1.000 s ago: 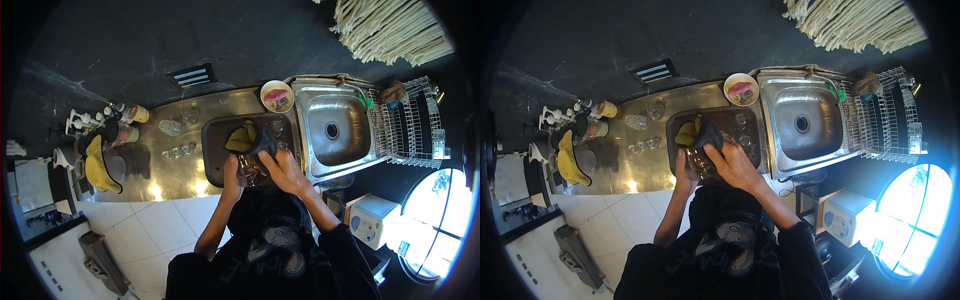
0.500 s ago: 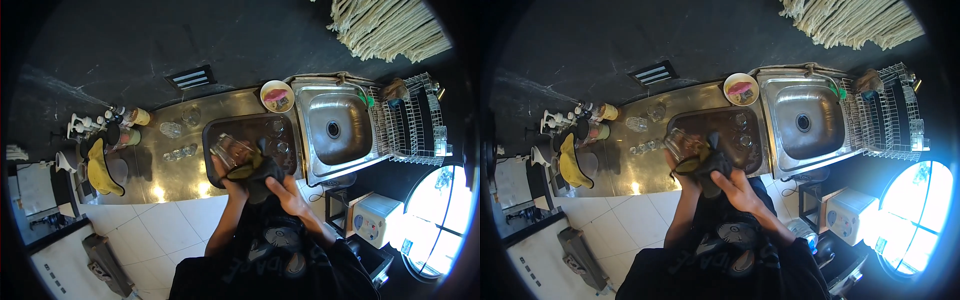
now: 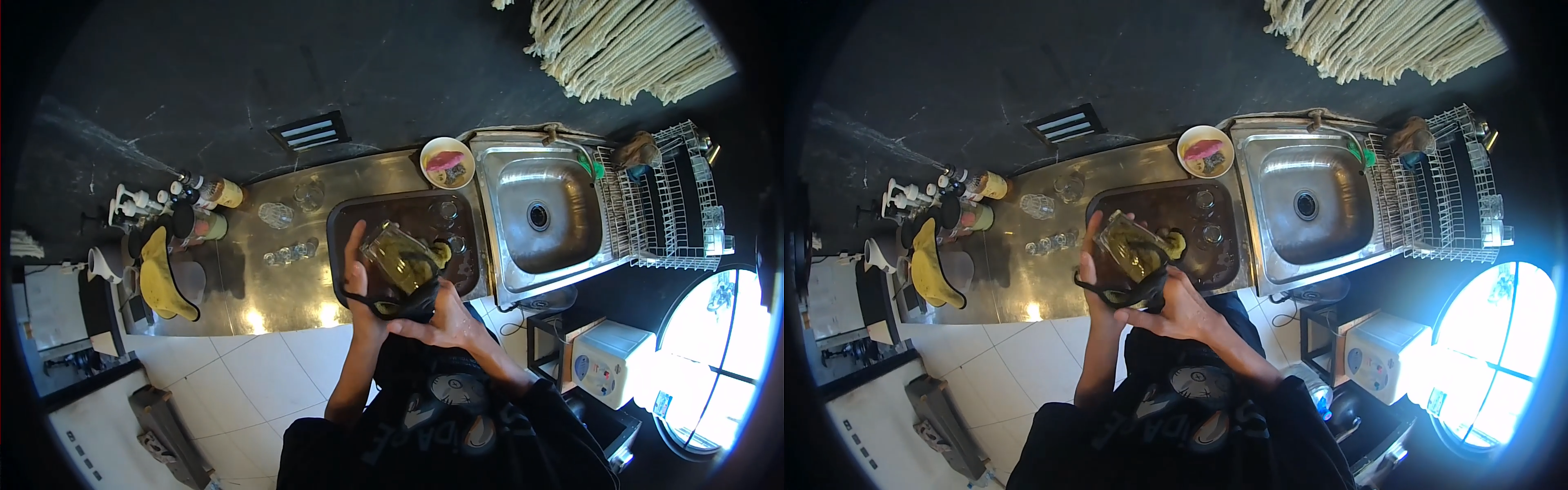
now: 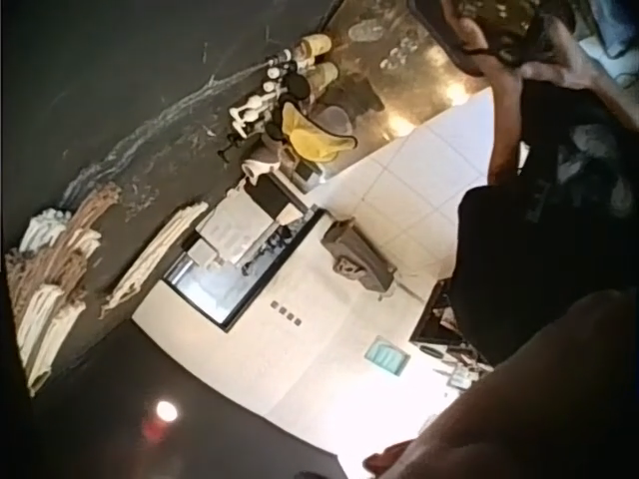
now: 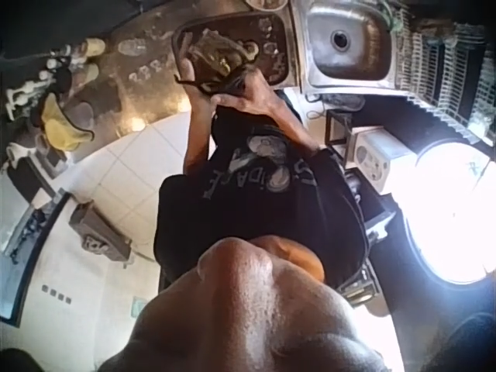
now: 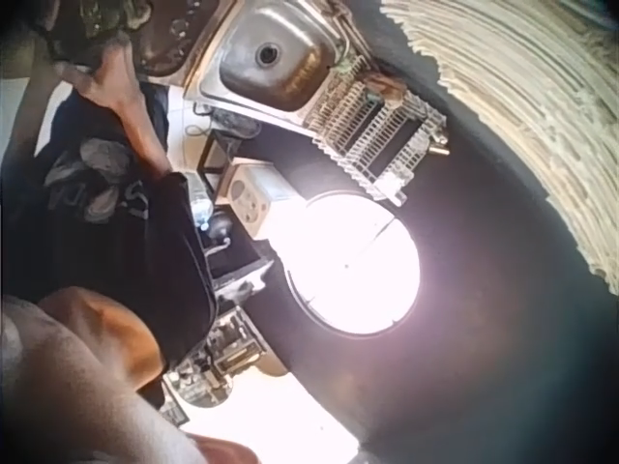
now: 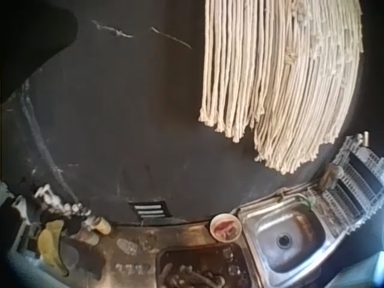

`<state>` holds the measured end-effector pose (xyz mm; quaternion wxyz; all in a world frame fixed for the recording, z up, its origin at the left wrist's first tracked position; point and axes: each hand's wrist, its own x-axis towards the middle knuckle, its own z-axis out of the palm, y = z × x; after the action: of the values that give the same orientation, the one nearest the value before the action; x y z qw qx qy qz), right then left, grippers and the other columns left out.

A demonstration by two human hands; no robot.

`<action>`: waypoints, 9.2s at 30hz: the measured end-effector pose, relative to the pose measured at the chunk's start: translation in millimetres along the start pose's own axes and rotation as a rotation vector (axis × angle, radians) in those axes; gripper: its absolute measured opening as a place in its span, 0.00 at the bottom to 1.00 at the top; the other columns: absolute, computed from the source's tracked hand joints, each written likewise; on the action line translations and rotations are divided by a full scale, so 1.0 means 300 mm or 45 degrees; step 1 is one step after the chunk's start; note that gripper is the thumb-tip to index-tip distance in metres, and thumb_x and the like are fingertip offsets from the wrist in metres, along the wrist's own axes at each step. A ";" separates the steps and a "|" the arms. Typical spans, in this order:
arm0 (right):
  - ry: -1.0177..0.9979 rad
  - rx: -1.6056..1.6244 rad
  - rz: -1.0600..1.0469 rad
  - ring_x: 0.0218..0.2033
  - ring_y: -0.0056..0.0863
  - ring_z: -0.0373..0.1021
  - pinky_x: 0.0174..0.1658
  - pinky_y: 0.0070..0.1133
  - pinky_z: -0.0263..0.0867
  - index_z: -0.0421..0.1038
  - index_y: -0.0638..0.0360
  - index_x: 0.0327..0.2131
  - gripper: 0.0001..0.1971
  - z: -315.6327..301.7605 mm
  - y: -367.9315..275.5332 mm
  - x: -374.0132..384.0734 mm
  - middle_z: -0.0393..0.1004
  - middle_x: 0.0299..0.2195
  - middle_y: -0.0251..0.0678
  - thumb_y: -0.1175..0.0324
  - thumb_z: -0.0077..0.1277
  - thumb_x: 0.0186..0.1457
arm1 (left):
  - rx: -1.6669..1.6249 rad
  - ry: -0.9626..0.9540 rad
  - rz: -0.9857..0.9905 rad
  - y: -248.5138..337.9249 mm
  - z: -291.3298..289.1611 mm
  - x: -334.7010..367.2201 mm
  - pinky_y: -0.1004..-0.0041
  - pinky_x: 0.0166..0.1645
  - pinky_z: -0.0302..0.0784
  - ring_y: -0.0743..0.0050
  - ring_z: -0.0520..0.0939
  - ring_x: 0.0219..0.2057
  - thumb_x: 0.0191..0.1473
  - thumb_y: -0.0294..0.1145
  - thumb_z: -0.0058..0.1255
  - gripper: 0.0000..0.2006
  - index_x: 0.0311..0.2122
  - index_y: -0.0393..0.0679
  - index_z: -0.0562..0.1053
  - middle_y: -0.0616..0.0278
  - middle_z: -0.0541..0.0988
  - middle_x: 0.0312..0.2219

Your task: Dry and polish drinking glasses with a cloth, then pick up a serving tray and walk to a table to collect more glasses.

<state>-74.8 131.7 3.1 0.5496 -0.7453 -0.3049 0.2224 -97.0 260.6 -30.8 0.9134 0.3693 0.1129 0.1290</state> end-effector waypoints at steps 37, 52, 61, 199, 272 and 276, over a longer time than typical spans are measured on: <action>1.007 1.581 0.171 0.48 0.36 0.68 0.55 0.32 0.60 0.66 0.64 0.47 0.20 -0.112 0.215 -0.132 0.71 0.46 0.42 0.58 0.42 0.58 | 1.549 0.622 0.733 -0.070 -0.735 0.595 0.64 0.51 0.65 0.53 0.72 0.45 0.48 0.39 0.60 0.31 0.51 0.31 0.61 0.43 0.71 0.43; 1.307 1.434 0.161 0.49 0.38 0.67 0.55 0.32 0.61 0.65 0.64 0.49 0.22 -0.184 0.252 -0.294 0.70 0.48 0.44 0.57 0.39 0.59 | 1.593 0.500 0.681 -0.202 -0.861 0.586 0.58 0.51 0.66 0.38 0.71 0.46 0.40 0.32 0.65 0.34 0.51 0.34 0.60 0.39 0.70 0.43; 1.191 1.515 0.234 0.49 0.36 0.68 0.55 0.30 0.61 0.67 0.63 0.48 0.20 -0.159 0.271 -0.237 0.71 0.47 0.41 0.58 0.42 0.58 | 1.781 0.552 0.303 -0.189 -0.833 0.719 0.60 0.42 0.73 0.38 0.76 0.40 0.39 0.32 0.65 0.27 0.44 0.35 0.66 0.39 0.74 0.39; 0.181 1.982 -0.467 0.52 0.34 0.63 0.53 0.26 0.58 0.55 0.68 0.54 0.41 -0.681 0.175 -0.568 0.65 0.49 0.40 0.76 0.46 0.26 | -0.109 -1.011 -0.336 -0.552 0.782 -0.040 0.57 0.56 0.67 0.43 0.64 0.57 0.44 0.50 0.55 0.40 0.58 0.38 0.55 0.43 0.64 0.53; 1.051 -0.067 -0.326 0.58 0.53 0.49 0.61 0.38 0.43 0.57 0.70 0.53 0.32 -0.812 0.054 -0.864 0.56 0.54 0.58 0.48 0.39 0.57 | 0.721 -0.931 -0.262 -0.663 0.961 -0.201 0.75 0.49 0.67 0.76 0.73 0.43 0.55 0.43 0.47 0.24 0.51 0.34 0.64 0.60 0.73 0.42; 1.170 0.546 -0.155 0.40 0.22 0.64 0.44 0.22 0.61 0.62 0.65 0.49 0.26 -0.856 0.114 -0.888 0.68 0.38 0.34 0.50 0.41 0.59 | 0.794 -1.200 -0.238 -0.704 0.981 -0.253 0.76 0.47 0.68 0.77 0.73 0.41 0.56 0.46 0.46 0.23 0.49 0.36 0.66 0.62 0.73 0.41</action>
<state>-86.9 -237.2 45.6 0.7795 -0.6174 -0.0219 -0.1030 -47.4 -100.1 35.4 0.7203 0.6276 -0.2416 -0.1703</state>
